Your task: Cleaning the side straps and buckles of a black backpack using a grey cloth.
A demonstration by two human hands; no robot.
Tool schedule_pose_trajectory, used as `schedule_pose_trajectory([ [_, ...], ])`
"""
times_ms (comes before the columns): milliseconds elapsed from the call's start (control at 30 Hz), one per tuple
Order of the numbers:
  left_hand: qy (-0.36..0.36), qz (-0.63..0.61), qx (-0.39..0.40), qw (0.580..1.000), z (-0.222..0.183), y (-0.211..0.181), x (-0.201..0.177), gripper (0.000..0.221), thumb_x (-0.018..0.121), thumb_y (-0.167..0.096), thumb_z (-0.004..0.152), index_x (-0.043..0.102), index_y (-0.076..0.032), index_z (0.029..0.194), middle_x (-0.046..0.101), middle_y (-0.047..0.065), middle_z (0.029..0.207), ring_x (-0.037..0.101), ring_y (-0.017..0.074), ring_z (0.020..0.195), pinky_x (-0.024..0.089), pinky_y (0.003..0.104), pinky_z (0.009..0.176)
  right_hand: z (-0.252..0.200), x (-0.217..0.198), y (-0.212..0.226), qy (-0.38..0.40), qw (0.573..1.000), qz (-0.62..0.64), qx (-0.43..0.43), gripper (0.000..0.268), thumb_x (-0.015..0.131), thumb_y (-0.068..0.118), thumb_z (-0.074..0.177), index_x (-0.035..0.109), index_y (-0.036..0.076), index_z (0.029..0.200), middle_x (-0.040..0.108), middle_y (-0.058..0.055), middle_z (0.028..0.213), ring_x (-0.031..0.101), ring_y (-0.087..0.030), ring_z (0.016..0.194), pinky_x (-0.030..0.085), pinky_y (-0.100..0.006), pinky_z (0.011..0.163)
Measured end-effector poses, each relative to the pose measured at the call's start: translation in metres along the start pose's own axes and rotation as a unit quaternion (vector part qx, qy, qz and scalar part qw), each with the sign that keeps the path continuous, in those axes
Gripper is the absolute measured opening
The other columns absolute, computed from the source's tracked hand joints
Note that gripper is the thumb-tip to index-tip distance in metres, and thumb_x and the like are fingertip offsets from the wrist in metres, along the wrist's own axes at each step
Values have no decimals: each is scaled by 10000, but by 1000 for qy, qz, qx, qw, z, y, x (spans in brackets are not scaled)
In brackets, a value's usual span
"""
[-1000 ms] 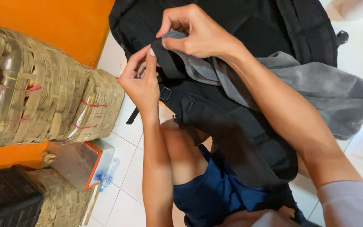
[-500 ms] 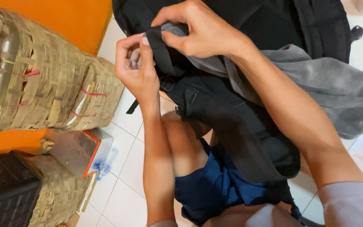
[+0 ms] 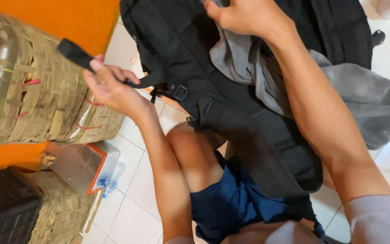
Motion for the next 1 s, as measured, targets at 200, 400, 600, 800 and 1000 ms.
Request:
schedule_pose_trajectory([
  [200, 220, 163, 3, 962, -24, 12, 38, 266, 745, -316, 924, 566, -133, 996, 659, 32, 918, 619, 102, 832, 517, 244, 722, 4, 63, 3, -67, 981, 19, -182, 187, 707, -67, 821, 668, 49, 962, 619, -131, 970, 601, -386, 882, 478, -477, 782],
  [400, 360, 333, -24, 871, -25, 49, 35, 109, 654, -154, 926, 596, -202, 1006, 547, -40, 698, 489, 127, 560, 412, 318, 630, -34, 29, 23, 125, 977, 27, -171, 351, 590, -78, 702, 780, 84, 948, 689, -68, 1085, 596, -318, 1048, 422, -446, 972],
  [600, 361, 326, -121, 865, -28, 30, 39, 543, 286, -519, 1012, 689, -164, 930, 647, -39, 671, 613, 125, 537, 524, 300, 717, -91, -16, 30, 406, 905, 61, 111, 259, 626, -54, 677, 863, 42, 721, 841, -24, 817, 763, -145, 773, 533, -260, 747],
  [800, 457, 338, -122, 813, -41, 45, 42, 511, 485, -562, 942, 727, -136, 795, 816, -30, 850, 769, 126, 863, 524, 288, 845, -28, 0, 18, -63, 988, 131, -49, 331, 665, -58, 895, 759, 73, 1185, 743, -59, 1108, 653, -151, 981, 462, -269, 883],
  [1000, 518, 313, -37, 795, -36, 74, 25, 211, 625, 33, 760, 702, -49, 938, 676, 142, 992, 682, 381, 1012, 580, 421, 909, -72, 45, 85, 46, 970, 50, -232, 410, 525, -146, 819, 770, 40, 1090, 722, -133, 1005, 659, -374, 1038, 567, -438, 868],
])
Point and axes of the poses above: each hand's wrist, its own z-axis towards the middle knuckle, its own x-axis out of the palm, y = z × x, the point moved 6 cm from there along z, towards the middle knuckle
